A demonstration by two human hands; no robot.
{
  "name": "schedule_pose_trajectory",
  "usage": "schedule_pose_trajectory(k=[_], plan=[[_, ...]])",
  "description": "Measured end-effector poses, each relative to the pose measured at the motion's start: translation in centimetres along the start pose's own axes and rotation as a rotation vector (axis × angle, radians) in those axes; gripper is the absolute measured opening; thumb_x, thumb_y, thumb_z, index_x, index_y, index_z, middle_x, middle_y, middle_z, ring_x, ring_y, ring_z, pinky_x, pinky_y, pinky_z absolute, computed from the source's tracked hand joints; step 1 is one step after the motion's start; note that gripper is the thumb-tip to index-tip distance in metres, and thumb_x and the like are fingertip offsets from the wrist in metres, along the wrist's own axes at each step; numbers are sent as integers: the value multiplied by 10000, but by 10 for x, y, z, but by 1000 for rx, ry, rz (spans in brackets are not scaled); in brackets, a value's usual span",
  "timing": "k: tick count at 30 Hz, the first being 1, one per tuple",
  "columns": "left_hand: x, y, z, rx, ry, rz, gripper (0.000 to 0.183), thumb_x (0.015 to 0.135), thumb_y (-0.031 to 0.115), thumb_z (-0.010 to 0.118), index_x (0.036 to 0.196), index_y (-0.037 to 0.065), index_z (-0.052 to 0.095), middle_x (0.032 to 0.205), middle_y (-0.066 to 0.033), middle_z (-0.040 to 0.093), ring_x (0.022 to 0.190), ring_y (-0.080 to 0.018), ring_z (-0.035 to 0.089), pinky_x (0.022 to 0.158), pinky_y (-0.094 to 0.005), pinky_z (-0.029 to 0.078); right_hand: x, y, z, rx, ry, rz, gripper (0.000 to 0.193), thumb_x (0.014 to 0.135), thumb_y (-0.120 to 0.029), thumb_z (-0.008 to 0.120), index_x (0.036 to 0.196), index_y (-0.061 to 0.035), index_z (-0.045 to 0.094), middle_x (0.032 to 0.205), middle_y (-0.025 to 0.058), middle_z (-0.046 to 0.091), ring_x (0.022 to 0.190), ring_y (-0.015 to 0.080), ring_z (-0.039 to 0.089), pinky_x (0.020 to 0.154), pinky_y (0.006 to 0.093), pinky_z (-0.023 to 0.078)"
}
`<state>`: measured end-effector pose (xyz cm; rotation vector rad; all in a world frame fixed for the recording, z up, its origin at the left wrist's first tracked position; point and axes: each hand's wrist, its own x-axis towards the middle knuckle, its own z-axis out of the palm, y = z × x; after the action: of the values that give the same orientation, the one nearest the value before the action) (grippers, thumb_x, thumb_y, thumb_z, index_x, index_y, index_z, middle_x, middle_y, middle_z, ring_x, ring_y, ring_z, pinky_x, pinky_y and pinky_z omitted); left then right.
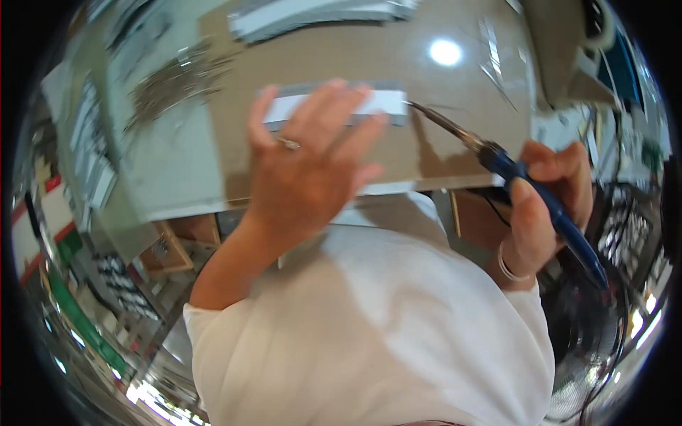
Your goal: The person solders small wire components onto electronic strips at an assembly workbench. This is done using a soldering iron and solder material.
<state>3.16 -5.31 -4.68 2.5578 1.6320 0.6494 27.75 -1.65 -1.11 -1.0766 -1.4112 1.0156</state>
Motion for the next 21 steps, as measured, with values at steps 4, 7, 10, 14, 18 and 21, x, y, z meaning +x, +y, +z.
schedule_pose_trajectory(k=[4, 7, 10, 14, 18, 21], plan=[[-27, -3, 8, -61, 427, 278, 337, 656, 124, 769, 988, 159, 723, 1001, 5, 624, 887, -180, 603, 1062, -492, 290, -3, 15, -15, -20, 75, -46, 288, 796, -156, 712, 818, -37, 451, 744, 3, 352, 666, 100, 365, 600, 243, 291], [-59, -15, -10, 69, 454, 111, 264, 712, 80, 751, 954, 177, 712, 948, 32, 602, 854, -169, 596, 1004, -463, 332, -5, 21, -54, 120, 19, -71, 215, 826, -130, 621, 857, -20, 439, 745, 30, 352, 692, 138, 360, 682, 307, 314], [-92, -40, -43, 245, 298, -242, 212, 835, 148, 694, 1046, 163, 699, 1037, 24, 617, 960, -198, 598, 1021, -479, 298, 5, 14, -53, 137, 120, -77, 185, 823, -106, 580, 908, -28, 436, 715, 40, 370, 686, 131, 329, 668, 294, 293], [-104, -76, -55, 299, 223, -394, 250, 896, 234, 638, 1116, 128, 689, 1171, -14, 606, 1115, -243, 560, 1059, -512, 247, 13, 14, -38, 134, 68, -72, 187, 832, -114, 578, 925, -23, 445, 749, 61, 393, 735, 148, 349, 675, 280, 298], [-98, -79, -57, 288, 65, -322, 325, 936, 302, 591, 1200, 125, 659, 1281, -14, 578, 1261, -254, 489, 1099, -556, 207, 12, 12, -20, 81, 51, -117, 214, 826, -124, 597, 958, -6, 475, 828, 79, 437, 802, 178, 414, 753, 301, 345], [-87, -69, -51, 285, 41, -218, 369, 956, 346, 562, 1248, 131, 628, 1302, -3, 571, 1285, -224, 474, 1114, -571, 201, 7, 6, -1, 103, 13, -93, 233, 809, -139, 627, 931, 3, 490, 828, 73, 460, 778, 167, 416, 729, 302, 333]])
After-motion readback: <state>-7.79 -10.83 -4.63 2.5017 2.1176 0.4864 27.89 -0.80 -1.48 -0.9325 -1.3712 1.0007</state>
